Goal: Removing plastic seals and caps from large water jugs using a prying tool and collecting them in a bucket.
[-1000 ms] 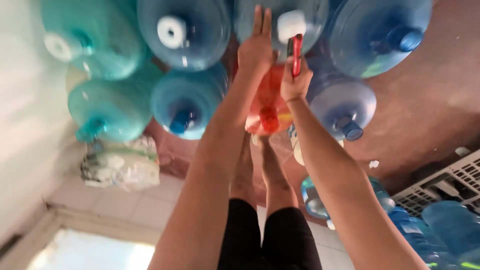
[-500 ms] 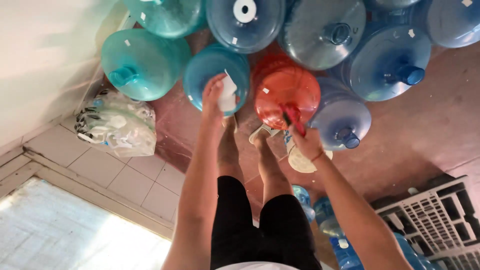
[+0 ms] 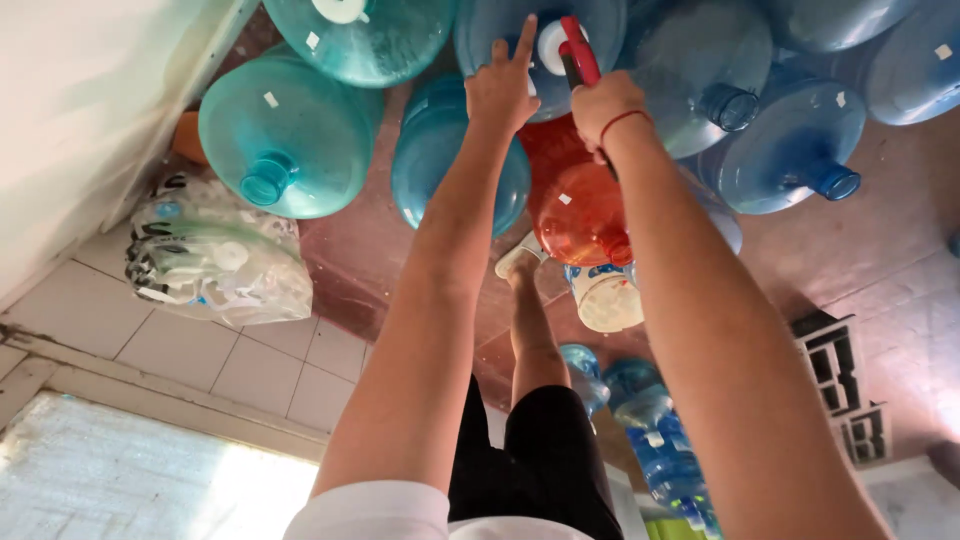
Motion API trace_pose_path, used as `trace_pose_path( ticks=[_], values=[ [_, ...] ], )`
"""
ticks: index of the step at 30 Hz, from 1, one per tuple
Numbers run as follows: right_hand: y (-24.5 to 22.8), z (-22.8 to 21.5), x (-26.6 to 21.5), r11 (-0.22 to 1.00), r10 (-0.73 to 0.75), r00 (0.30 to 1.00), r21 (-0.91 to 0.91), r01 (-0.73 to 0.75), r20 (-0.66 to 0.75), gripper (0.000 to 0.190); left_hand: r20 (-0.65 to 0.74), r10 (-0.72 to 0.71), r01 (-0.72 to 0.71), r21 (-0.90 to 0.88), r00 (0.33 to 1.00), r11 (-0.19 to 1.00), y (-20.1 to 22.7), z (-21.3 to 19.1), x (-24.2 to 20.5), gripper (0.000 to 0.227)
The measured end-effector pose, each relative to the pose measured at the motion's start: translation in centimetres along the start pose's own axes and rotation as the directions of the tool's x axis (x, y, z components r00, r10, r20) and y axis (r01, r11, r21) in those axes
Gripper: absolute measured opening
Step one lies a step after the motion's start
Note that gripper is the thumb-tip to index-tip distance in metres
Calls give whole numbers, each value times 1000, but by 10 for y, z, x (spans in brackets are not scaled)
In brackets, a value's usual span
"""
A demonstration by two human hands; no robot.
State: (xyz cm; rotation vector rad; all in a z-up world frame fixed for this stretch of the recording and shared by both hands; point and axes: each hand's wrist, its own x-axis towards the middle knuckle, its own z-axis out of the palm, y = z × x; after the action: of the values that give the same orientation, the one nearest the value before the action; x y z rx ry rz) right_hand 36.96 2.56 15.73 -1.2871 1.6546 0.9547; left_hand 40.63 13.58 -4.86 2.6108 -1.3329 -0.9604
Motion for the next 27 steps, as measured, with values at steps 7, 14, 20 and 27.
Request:
trace_pose_path(
  ticks=[7, 14, 20, 27],
  values=[
    [66, 78, 123, 966, -242, 859, -27, 258, -451, 49, -100, -123, 114, -92, 987, 989, 4, 10, 5, 111],
    [69, 97, 72, 945, -183, 868, 160, 284, -462, 41, -113, -78, 75, -25, 991, 997, 10, 18, -19, 109],
    [100, 134, 134, 718, -401, 566, 136, 683, -720, 30, -164, -114, 123, 43, 980, 991, 7, 54, 3, 111],
    [96, 64, 118, 746, -494, 622, 71, 662, -608, 43, -110, -5, 7, 16, 994, 1000, -9, 10, -7, 91]
  ],
)
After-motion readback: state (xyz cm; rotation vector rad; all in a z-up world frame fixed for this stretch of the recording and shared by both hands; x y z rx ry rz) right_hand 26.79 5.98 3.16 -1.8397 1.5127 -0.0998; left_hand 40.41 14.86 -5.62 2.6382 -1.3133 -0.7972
